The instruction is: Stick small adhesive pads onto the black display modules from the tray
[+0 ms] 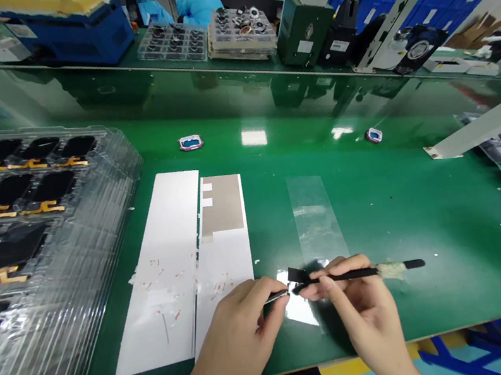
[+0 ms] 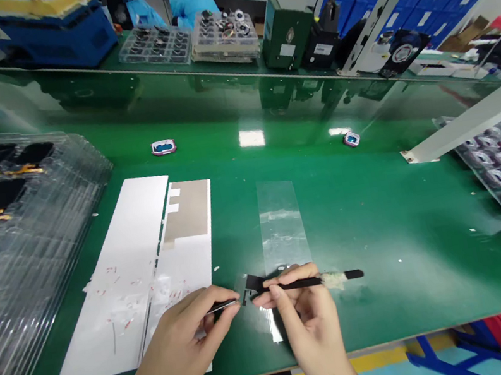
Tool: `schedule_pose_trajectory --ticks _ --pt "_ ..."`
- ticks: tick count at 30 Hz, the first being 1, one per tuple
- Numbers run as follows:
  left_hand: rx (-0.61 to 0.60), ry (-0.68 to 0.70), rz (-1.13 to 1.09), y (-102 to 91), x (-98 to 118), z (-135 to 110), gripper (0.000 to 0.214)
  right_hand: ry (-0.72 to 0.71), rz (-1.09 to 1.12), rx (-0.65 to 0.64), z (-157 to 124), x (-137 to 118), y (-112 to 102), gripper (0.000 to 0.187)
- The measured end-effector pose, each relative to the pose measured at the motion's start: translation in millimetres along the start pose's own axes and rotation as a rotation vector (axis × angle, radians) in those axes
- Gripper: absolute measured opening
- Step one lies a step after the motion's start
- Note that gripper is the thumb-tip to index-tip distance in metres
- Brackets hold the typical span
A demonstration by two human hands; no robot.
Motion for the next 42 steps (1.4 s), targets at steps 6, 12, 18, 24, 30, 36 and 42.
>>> schedule_pose_trajectory --ticks 6,12,18,24,30,36,42 --pt "0.125 0.027 -0.222 -14.1 4.6 -3.8 0.026 -0.312 0.121 -0.053 -13.8 -34.7 24.1 0.010" --pt "0.203 0.062 -0.311 -20.5 3.5 -5.7 0.038 -0.439 0.154 -0.220 -22.9 -41.2 54.2 0.020" --pt "0.215 0.081 -0.307 -20.3 2.8 -7.9 0.042 -0.470 0.105 -0.348 -12.3 -34.2 61.9 0.036" --pt "0.273 0.081 -0.177 -19.6 -0.9 -7.5 0.050 -0.545 0.152 -0.283 -9.3 -29.9 68.9 0.025" --pt "0.238 0.075 -0.183 -23.2 2.3 -8.0 0.051 -0.562 0.136 -0.281 -4.9 -25.8 70.3 0.022" --pt "0.224 0.097 -0.219 -21.8 0.9 -8.9 0.053 -0.566 0.101 -0.258 -4.1 -22.0 68.7 0.024" --pt "0.222 0.087 -0.200 -21.4 0.5 -9.4 0.053 -0.564 0.075 -0.243 -5.2 -20.6 67.1 0.023"
Point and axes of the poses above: each hand's wrist, its own z-axis towards the middle knuckle, its own y-axis out of the palm, x = y × z, the point moved 4 cm from there along z, towards the middle knuckle, and after that the axes turned 7 degrees about z, right-handed, at the moved point
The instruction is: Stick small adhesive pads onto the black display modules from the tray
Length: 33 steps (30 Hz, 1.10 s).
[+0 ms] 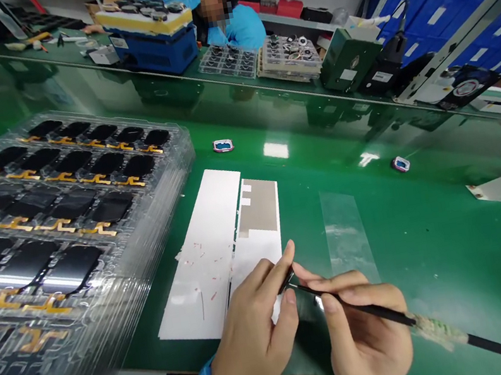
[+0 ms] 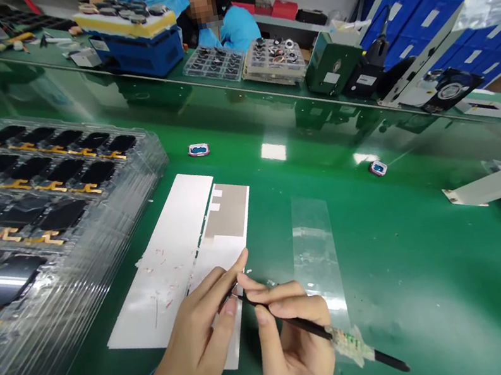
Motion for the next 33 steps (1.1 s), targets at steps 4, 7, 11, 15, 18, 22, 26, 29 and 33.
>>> schedule_pose_trajectory --ticks 4,7,11,15,18,22,26,29,33 --pt "-0.008 -0.013 0.002 0.7 0.2 0.3 0.053 0.007 0.014 -0.002 0.4 0.7 -0.1 0.023" --pt "-0.010 -0.018 0.000 0.8 -0.2 0.8 0.053 0.008 0.018 0.007 1.5 0.8 0.2 0.023" --pt "-0.007 -0.026 0.007 0.0 -0.4 0.6 0.053 0.015 0.004 0.015 1.6 0.8 0.7 0.021" --pt "-0.011 -0.028 0.008 0.4 -0.9 -0.2 0.053 0.012 0.000 0.015 1.3 1.3 0.6 0.021" --pt "-0.012 -0.029 0.021 0.9 -1.5 0.1 0.053 -0.001 0.016 0.010 1.6 1.6 0.8 0.024" --pt "-0.013 -0.026 0.028 0.8 -1.3 1.1 0.055 -0.022 0.013 0.004 1.2 0.1 0.4 0.026" --pt "-0.013 -0.031 0.026 0.5 -1.0 1.1 0.054 -0.049 0.006 -0.013 0.8 -1.7 0.4 0.026" --pt "-0.021 -0.028 0.023 0.7 -0.8 0.6 0.054 -0.043 -0.020 -0.019 0.9 -0.6 0.8 0.024" --pt "-0.030 -0.034 0.018 0.8 -0.7 0.5 0.054 -0.043 -0.049 -0.016 0.5 0.2 1.7 0.023"
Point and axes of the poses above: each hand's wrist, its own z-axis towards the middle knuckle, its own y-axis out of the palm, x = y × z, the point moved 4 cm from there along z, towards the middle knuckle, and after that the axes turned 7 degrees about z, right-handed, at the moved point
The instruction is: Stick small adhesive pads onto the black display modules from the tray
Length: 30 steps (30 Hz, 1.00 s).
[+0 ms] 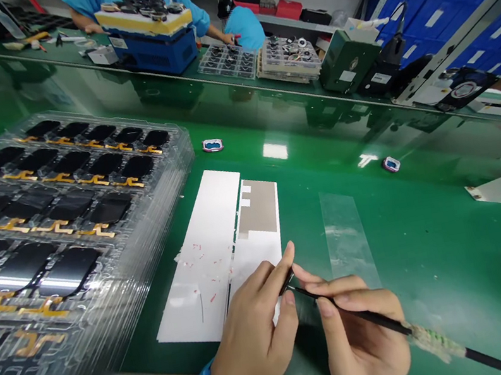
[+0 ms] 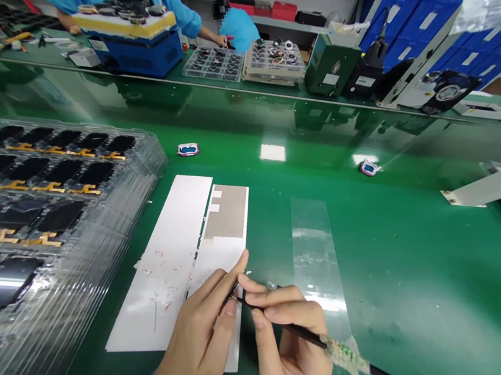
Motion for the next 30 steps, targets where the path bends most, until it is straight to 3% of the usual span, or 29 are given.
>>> schedule_pose_trajectory --ticks 20,30 --pt "0.000 0.000 0.015 0.8 -1.1 1.5 0.053 0.007 0.046 0.068 0.8 -2.4 -2.7 0.027" --pt "0.007 0.006 0.028 2.5 -1.6 1.7 0.054 -0.028 0.006 0.028 -2.0 -3.2 1.5 0.024"
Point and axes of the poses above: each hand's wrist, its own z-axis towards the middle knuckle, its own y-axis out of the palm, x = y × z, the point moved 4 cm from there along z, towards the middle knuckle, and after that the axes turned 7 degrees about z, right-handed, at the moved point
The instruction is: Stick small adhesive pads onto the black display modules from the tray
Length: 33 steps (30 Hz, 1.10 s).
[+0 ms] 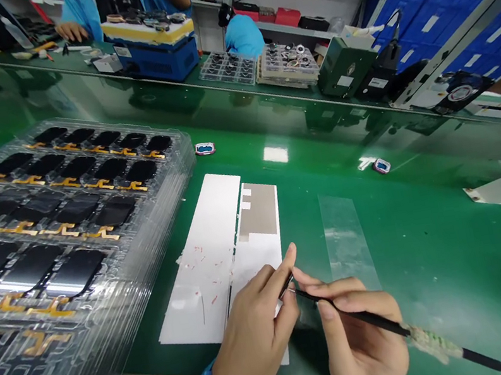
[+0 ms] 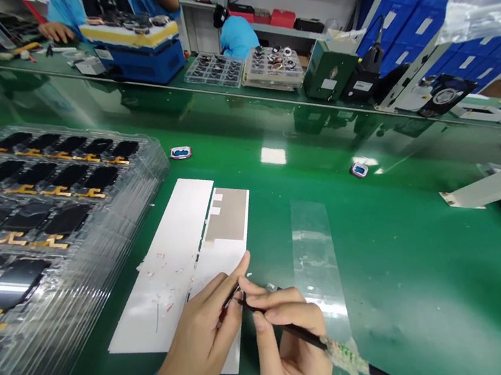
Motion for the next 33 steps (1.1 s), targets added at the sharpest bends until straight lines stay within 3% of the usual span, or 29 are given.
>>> schedule_pose_trajectory --ticks 3,6,9,12,14,16,17,20,22,24,26,28,33 --pt "0.032 -0.035 -0.036 -3.4 2.5 -6.7 0.046 0.020 0.001 0.022 7.4 -2.7 -9.4 0.020" --pt "0.093 -0.170 -0.114 -10.4 2.6 -12.9 0.037 0.103 -0.136 -0.039 23.5 -1.9 -22.4 0.018" --pt "0.139 -0.210 -0.155 -19.1 5.3 -8.6 0.031 0.182 -0.285 -0.315 39.4 1.5 -17.4 0.015" --pt "0.121 -0.122 -0.137 -25.6 13.4 3.8 0.030 0.286 -0.216 -0.587 51.7 6.5 4.0 0.010" --pt "0.124 -0.083 -0.123 -30.7 19.0 6.9 0.033 0.360 -0.191 -0.654 68.6 16.2 15.1 0.019" --pt "0.199 -0.033 -0.081 -41.7 25.2 -0.1 0.041 0.408 -0.320 -0.587 100.7 35.8 13.6 0.020" --pt "0.267 0.001 -0.034 -50.7 28.1 -7.7 0.046 0.442 -0.518 -0.474 122.4 49.7 4.9 0.023" --pt "0.496 0.060 0.230 -91.1 30.3 -41.7 0.042 0.463 -0.716 -0.335 188.9 91.3 -21.6 0.031" --pt "0.568 -0.008 0.487 -125.0 21.8 -65.6 0.026 0.514 -0.832 -0.296 223.6 117.1 -42.2 0.050" --pt "0.603 -0.134 0.728 -161.2 6.9 -87.6 0.020 0.580 -0.956 -0.250 244.4 134.5 -62.7 0.053" --pt "0.629 -0.274 0.883 -193.3 -9.4 -106.2 0.027 0.627 -1.052 -0.215 252.3 141.8 -78.5 0.051" --pt "0.569 -0.345 0.979 -213.2 -21.7 -116.8 0.033 0.628 -1.119 -0.180 251.3 139.9 -87.5 0.051" --pt "0.406 -0.342 0.990 -227.4 -25.1 -113.0 0.027 0.542 -1.098 -0.245 218.5 116.9 -82.4 0.040"
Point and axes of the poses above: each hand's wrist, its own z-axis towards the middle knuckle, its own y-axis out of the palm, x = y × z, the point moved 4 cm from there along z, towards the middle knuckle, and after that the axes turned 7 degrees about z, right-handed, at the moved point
